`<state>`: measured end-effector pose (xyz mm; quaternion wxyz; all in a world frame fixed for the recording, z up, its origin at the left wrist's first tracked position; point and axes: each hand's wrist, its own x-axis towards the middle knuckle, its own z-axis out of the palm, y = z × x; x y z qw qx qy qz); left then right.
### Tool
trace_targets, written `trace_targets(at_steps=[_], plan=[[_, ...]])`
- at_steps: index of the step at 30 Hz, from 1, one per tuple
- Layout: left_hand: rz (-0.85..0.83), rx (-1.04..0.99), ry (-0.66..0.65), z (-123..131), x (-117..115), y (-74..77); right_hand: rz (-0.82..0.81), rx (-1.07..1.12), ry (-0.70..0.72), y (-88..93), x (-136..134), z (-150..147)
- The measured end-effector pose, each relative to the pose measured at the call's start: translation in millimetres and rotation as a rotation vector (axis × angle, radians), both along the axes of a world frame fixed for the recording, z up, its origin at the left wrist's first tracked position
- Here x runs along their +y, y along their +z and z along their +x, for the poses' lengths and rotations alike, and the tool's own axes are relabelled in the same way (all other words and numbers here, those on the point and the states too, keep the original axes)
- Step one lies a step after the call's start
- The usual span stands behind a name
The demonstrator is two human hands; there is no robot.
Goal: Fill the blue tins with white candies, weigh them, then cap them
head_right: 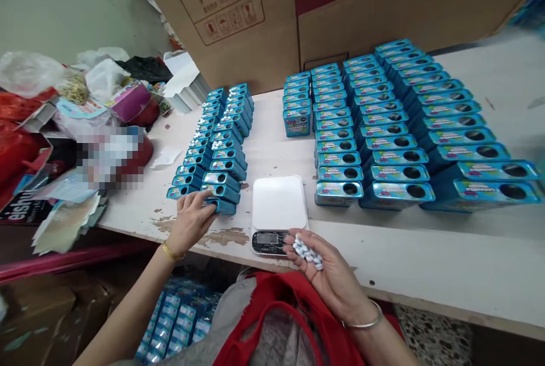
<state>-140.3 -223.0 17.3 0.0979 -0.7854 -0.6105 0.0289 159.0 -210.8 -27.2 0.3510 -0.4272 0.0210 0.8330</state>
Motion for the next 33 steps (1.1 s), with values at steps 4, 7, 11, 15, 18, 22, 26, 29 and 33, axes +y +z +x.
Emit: trace_targets(at_steps=[4,7,11,15,18,22,26,29,33], plan=[[0.039,-0.104,-0.072,28,5,24.9,0.014,-0.005,-0.02,2.4,-6,5],[-0.005,-0.204,-0.177,60,25,45.8,0.036,-0.005,-0.028,3.8,-9,8],[-0.081,-0.114,-0.314,103,65,43.3,0.081,0.007,-0.016,6.2,-13,13],[-0.203,-0.001,-0.41,130,92,26.8,0.089,0.009,-0.051,5.9,-16,20],[-0.247,0.012,-0.408,135,98,23.1,0.091,0.008,-0.064,4.1,-16,25],[-0.19,-0.154,-0.394,125,94,32.2,0.094,0.019,-0.061,3.5,-15,27],[-0.037,-0.492,-0.303,96,85,45.7,0.078,0.02,-0.069,2.7,-12,30],[0.07,-0.634,-0.148,72,76,48.1,0.044,-0.001,-0.085,0.1,-9,33],[0.099,-0.703,-0.028,50,63,38.7,-0.003,-0.018,-0.122,-3.9,-7,34]])
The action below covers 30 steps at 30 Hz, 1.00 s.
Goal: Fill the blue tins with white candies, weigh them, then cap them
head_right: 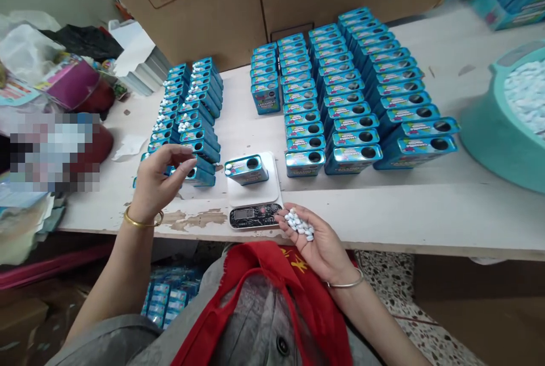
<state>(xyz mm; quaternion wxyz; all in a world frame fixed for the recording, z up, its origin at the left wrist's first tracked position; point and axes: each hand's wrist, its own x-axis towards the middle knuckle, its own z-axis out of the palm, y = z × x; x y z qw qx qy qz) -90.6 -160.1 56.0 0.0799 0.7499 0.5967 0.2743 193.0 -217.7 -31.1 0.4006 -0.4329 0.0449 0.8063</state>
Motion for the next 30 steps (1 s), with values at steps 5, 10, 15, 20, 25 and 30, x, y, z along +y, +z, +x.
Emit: trace_targets(at_steps=[5,10,15,20,25,30], plan=[[-0.066,-0.005,-0.021,-4,-8,-13.5,-0.024,-0.02,-0.036,-0.5,3,-3],[-0.046,0.012,-0.114,5,-7,-18.7,-0.059,-0.049,-0.03,3.4,6,-6],[-0.102,0.009,-0.256,17,1,-16.3,-0.059,-0.05,-0.037,3.6,7,-8],[-0.187,0.031,-0.311,23,13,-31.9,-0.006,0.048,0.012,1.6,13,-20],[-0.194,-0.181,-0.209,38,17,-76.4,0.013,0.123,0.032,4.9,33,-46],[0.074,0.168,-0.3,52,7,-72.1,-0.025,0.183,-0.137,9.0,52,-61]])
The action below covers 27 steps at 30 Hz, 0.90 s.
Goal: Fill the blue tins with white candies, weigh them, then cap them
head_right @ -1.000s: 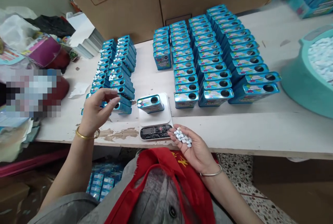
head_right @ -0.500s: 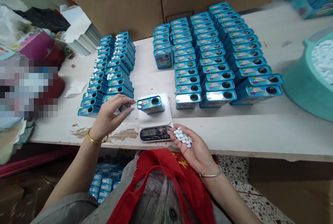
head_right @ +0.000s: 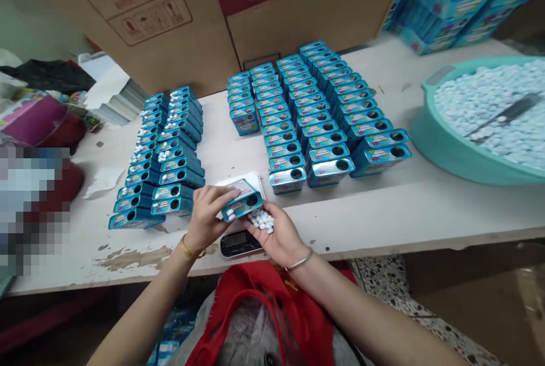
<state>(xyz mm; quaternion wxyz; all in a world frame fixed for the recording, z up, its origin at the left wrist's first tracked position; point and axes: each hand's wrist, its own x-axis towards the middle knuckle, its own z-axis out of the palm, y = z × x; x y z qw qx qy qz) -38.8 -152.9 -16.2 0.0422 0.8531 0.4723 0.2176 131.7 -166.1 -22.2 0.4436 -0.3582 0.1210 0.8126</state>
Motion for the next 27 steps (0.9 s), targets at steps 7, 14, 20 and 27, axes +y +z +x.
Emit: trace_targets(at_steps=[7,14,20,27], plan=[[0.429,0.287,-0.065,2,-17,20.0,-0.024,0.157,-0.009,1.7,5,-13],[0.466,0.28,0.014,-12,-22,4.3,-0.093,0.172,-0.039,-1.3,6,-16],[0.442,0.22,0.046,-11,-24,0.5,-0.068,0.167,-0.046,-0.3,7,-13],[0.47,0.183,0.07,-7,-26,0.1,-0.044,0.164,-0.049,0.6,6,-11]])
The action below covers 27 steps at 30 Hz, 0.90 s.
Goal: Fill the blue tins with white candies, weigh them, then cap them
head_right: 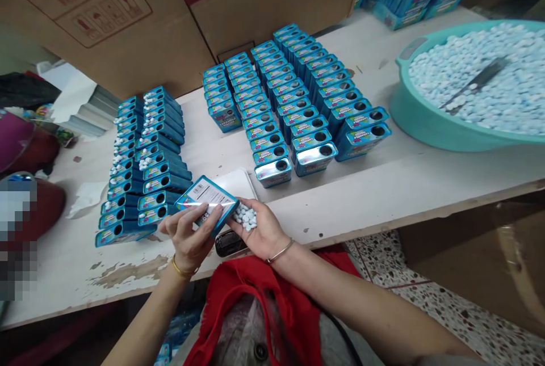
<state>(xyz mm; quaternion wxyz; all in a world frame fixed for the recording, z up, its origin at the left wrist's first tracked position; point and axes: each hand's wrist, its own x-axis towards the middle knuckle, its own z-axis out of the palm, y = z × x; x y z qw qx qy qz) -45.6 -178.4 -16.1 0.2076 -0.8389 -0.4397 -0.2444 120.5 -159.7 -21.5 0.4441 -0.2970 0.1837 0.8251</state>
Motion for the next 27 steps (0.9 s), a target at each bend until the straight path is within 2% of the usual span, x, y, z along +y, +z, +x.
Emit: trace_targets(at_steps=[5,14,27], plan=[[-0.05,-0.053,0.025,1,-3,1.4,0.016,-0.007,-0.001,1.1,0,2],[0.143,-0.119,-0.034,12,1,2.1,0.003,-0.003,0.016,7.7,-2,7],[0.162,-0.13,-0.04,10,1,-1.1,0.034,0.042,-0.012,6.6,-2,6]])
